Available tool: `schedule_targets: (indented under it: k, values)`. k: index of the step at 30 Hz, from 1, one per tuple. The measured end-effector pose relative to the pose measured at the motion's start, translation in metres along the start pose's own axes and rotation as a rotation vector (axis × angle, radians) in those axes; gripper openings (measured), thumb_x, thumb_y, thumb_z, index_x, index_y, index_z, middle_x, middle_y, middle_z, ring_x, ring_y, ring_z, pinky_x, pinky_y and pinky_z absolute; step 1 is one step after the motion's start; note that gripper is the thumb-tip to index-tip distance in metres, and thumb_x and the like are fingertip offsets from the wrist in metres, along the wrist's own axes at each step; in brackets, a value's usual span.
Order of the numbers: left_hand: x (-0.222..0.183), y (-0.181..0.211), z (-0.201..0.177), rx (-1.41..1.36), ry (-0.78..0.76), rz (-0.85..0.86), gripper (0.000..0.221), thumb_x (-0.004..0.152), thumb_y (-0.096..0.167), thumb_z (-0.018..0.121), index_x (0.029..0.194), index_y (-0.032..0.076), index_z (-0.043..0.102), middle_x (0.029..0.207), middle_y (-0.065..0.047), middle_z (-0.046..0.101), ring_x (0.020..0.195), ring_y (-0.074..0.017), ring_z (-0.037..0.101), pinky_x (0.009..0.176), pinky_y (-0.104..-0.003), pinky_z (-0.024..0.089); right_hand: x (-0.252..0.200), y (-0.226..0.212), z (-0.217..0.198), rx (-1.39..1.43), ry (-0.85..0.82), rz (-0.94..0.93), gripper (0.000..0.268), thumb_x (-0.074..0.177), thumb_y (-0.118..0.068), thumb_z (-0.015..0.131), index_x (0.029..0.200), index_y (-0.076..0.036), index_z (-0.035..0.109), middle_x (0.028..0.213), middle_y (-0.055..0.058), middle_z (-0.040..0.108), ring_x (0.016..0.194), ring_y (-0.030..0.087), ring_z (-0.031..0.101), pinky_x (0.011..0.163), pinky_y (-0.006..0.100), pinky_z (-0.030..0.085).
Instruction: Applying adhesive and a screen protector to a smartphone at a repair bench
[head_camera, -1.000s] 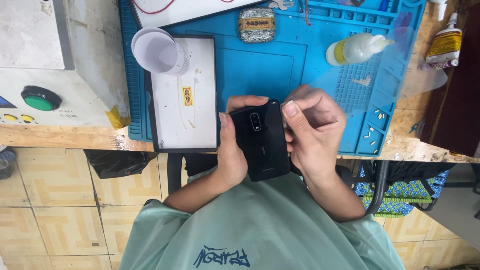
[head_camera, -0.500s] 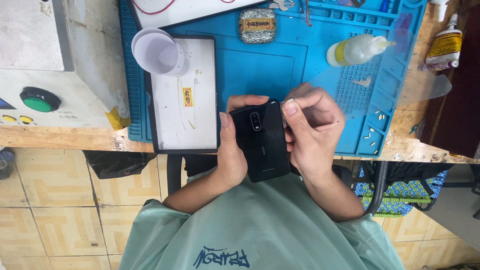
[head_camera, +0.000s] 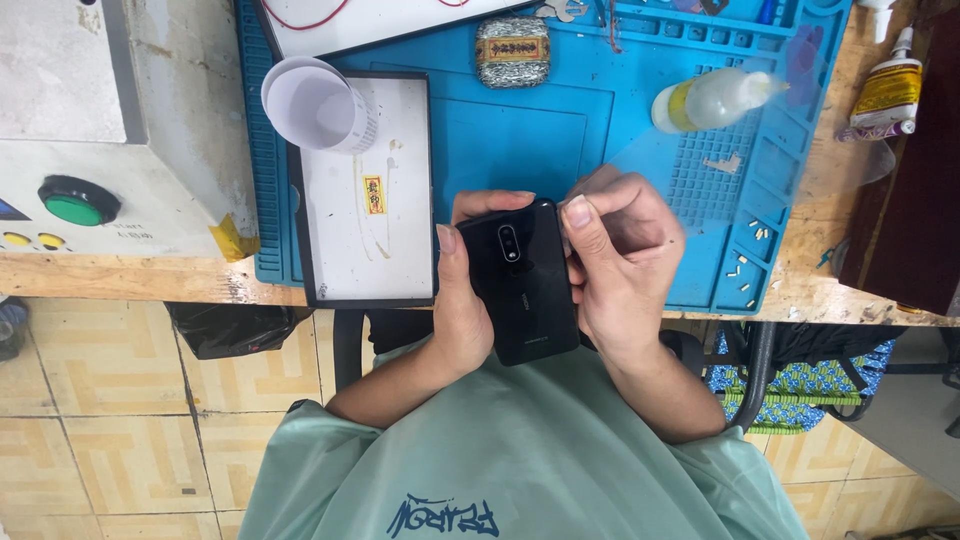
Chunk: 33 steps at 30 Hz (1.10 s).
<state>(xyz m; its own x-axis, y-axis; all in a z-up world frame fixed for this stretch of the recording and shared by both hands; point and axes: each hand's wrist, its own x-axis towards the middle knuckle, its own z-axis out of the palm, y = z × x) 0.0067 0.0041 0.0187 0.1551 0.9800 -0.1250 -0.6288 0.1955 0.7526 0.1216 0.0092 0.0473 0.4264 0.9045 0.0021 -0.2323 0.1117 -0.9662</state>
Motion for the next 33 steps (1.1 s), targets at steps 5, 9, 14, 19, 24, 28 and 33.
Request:
schedule_targets:
  k: [5, 9, 14, 19, 24, 28, 33]
  values:
    - [0.001, -0.001, -0.004, 0.030, -0.017, 0.005, 0.061, 0.118, 0.060, 0.030, 0.129, 0.008, 0.062, 0.121, -0.012, 0.069, 0.107, -0.0212, 0.071, 0.092, -0.034, 0.066, 0.001, 0.000, 0.002, -0.005, -0.004, -0.006, 0.017, 0.104, -0.003, 0.074, 0.090, 0.001, 0.065, 0.073, 0.016, 0.060, 0.038, 0.009, 0.045, 0.026, 0.020, 0.034]
    - [0.001, -0.001, -0.003, 0.028, -0.006, 0.004, 0.062, 0.118, 0.061, 0.031, 0.128, 0.008, 0.063, 0.122, -0.012, 0.070, 0.108, -0.0210, 0.071, 0.093, -0.034, 0.066, 0.000, 0.000, 0.001, -0.003, -0.004, 0.000, 0.017, 0.105, -0.003, 0.073, 0.091, 0.001, 0.064, 0.072, 0.017, 0.061, 0.037, 0.009, 0.046, 0.026, 0.021, 0.035]
    - [0.000, -0.003, -0.004, 0.043, 0.007, 0.009, 0.062, 0.117, 0.062, 0.032, 0.128, 0.010, 0.064, 0.121, -0.012, 0.071, 0.108, -0.0207, 0.071, 0.094, -0.034, 0.066, 0.000, 0.003, 0.000, -0.009, 0.000, -0.004, 0.016, 0.105, -0.003, 0.073, 0.092, 0.001, 0.065, 0.073, 0.017, 0.061, 0.037, 0.009, 0.046, 0.027, 0.021, 0.035]
    - [0.001, -0.005, -0.007, 0.039, 0.007, 0.008, 0.063, 0.116, 0.063, 0.032, 0.128, 0.010, 0.064, 0.120, -0.012, 0.072, 0.108, -0.0216, 0.072, 0.095, -0.036, 0.066, 0.000, 0.003, 0.000, -0.014, 0.000, 0.000, 0.016, 0.105, -0.004, 0.073, 0.092, 0.000, 0.065, 0.074, 0.017, 0.062, 0.036, 0.008, 0.046, 0.028, 0.020, 0.034]
    - [-0.001, -0.006, -0.005, 0.020, 0.012, 0.009, 0.062, 0.117, 0.063, 0.032, 0.128, 0.011, 0.064, 0.121, -0.011, 0.072, 0.110, -0.0212, 0.072, 0.096, -0.037, 0.066, 0.001, 0.002, 0.000, -0.010, -0.010, -0.003, 0.016, 0.105, -0.003, 0.072, 0.092, 0.001, 0.066, 0.073, 0.016, 0.061, 0.035, 0.009, 0.045, 0.027, 0.020, 0.034]
    - [0.001, -0.002, -0.002, 0.021, 0.031, 0.005, 0.061, 0.116, 0.062, 0.032, 0.128, 0.011, 0.064, 0.113, -0.012, 0.071, 0.095, -0.0207, 0.072, 0.088, -0.034, 0.067, 0.001, -0.002, 0.001, 0.009, 0.000, 0.024, 0.015, 0.104, -0.002, 0.074, 0.093, 0.002, 0.065, 0.074, 0.017, 0.061, 0.035, 0.010, 0.047, 0.026, 0.021, 0.035]
    - [-0.005, -0.016, -0.013, -0.143, 0.036, -0.013, 0.061, 0.117, 0.062, 0.027, 0.133, 0.011, 0.058, 0.109, -0.011, 0.067, 0.092, -0.0206, 0.073, 0.081, -0.034, 0.066, -0.002, -0.018, -0.005, -0.158, -0.093, 0.024, 0.016, 0.099, -0.005, 0.079, 0.103, 0.007, 0.069, 0.069, 0.015, 0.062, 0.039, 0.013, 0.054, 0.029, 0.025, 0.043]
